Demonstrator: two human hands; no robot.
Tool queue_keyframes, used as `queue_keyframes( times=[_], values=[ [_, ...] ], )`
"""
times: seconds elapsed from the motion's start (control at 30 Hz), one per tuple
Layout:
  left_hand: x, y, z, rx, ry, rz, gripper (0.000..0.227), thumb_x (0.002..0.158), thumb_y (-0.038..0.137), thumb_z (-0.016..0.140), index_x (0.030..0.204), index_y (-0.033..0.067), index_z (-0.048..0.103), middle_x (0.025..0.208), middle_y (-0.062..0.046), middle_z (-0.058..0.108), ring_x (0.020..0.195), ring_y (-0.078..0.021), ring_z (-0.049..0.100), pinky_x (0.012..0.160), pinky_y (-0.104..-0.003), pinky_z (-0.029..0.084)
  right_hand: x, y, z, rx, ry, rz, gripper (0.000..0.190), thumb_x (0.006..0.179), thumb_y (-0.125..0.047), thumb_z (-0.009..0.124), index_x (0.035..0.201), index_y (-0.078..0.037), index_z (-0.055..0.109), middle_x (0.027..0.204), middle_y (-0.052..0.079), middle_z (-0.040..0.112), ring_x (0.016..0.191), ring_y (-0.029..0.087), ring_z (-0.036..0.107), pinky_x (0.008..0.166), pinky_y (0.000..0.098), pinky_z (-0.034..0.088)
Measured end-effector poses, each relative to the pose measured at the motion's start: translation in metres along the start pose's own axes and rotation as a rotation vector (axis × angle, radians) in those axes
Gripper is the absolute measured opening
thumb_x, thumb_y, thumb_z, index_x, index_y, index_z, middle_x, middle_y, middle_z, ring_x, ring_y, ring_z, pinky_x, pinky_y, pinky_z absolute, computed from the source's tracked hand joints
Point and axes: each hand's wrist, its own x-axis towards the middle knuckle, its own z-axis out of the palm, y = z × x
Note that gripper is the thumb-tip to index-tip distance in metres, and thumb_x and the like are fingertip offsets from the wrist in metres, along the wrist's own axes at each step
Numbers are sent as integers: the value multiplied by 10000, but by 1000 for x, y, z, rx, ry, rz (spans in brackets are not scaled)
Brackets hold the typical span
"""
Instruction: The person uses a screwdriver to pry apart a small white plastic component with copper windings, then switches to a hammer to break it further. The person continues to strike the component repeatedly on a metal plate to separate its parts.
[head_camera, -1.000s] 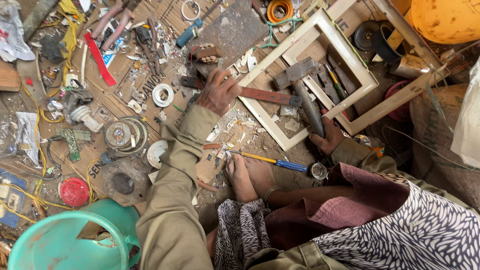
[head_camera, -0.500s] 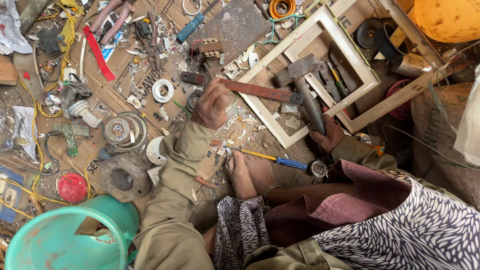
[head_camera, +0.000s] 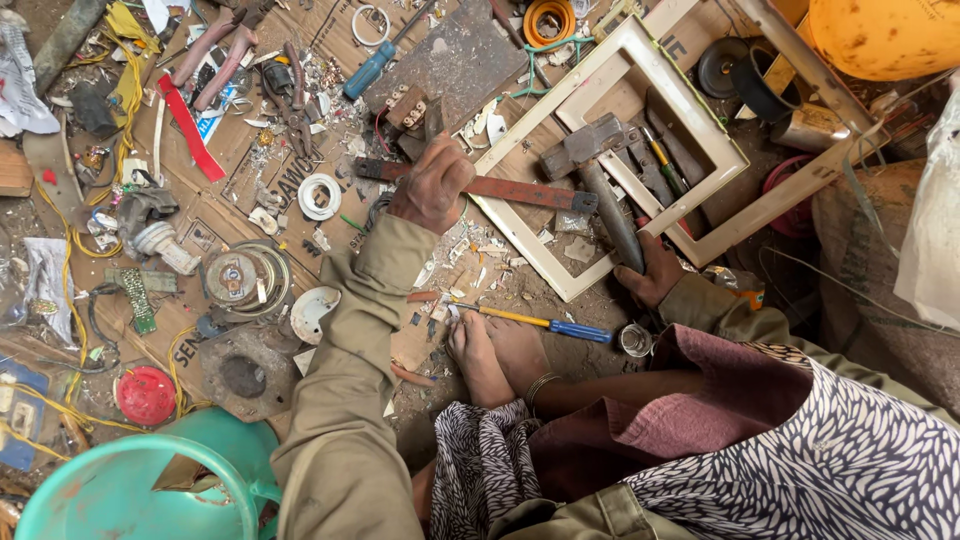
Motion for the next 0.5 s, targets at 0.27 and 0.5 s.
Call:
queue_keyframes(
  times=[0.27, 0.5],
  values=[
    [-14, -1, 26, -64, 343, -233, 463, 764, -223, 535, 1169, 0, 560, 1242, -190, 674, 1250, -378, 659, 1097, -445, 576, -2, 2, 2, 17, -41, 90, 668, 863, -348, 677, 1366, 31, 452, 881, 283, 709, 724, 349, 734, 674, 468, 579],
    [7, -1, 31, 92, 483, -416, 470, 939, -126, 659, 1366, 43, 561, 1299, -168, 700, 1201, -343, 724, 1016, -384, 651, 0, 3, 3, 15, -4, 57, 723, 854, -344, 696, 1400, 38, 415, 896, 272, 709, 742, 349, 737, 689, 466, 584]
  ],
)
